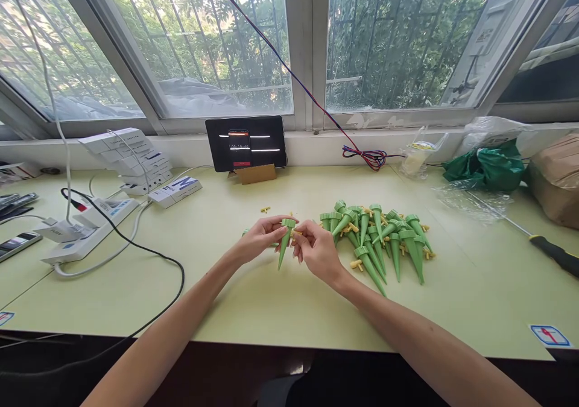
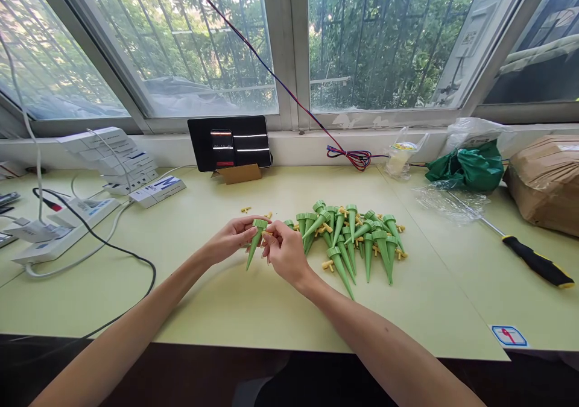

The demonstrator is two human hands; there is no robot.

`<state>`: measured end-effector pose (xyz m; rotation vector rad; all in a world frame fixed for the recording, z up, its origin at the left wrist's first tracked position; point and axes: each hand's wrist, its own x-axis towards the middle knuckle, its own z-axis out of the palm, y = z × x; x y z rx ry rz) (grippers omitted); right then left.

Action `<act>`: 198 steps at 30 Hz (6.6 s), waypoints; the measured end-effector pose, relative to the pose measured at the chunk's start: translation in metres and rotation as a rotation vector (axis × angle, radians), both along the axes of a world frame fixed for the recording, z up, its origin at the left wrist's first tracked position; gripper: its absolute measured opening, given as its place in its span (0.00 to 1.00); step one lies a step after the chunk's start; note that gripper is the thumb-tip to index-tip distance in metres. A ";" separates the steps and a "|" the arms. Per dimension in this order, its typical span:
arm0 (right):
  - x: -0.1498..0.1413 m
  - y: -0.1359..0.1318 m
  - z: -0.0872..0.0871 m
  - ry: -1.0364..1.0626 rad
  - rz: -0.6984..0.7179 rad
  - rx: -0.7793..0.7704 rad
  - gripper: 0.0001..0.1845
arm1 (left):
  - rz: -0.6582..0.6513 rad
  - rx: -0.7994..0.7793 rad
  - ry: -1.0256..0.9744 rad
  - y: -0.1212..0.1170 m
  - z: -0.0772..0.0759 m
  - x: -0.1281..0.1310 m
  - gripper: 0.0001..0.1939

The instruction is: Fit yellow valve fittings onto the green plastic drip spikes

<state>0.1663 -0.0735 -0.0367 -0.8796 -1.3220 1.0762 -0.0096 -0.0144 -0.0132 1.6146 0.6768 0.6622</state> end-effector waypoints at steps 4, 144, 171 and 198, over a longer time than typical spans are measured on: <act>0.000 0.005 -0.001 0.172 0.080 -0.146 0.17 | 0.049 0.032 0.028 -0.001 0.001 0.000 0.24; 0.012 0.007 -0.005 -0.673 -0.314 0.369 0.25 | 0.160 0.785 0.595 0.014 -0.012 -0.002 0.14; 0.012 0.008 -0.006 -0.627 -0.296 0.382 0.15 | 0.240 0.527 0.227 0.007 -0.002 0.003 0.13; 0.011 0.007 -0.002 -0.550 -0.278 0.426 0.10 | 0.174 0.522 0.235 0.006 -0.004 0.003 0.22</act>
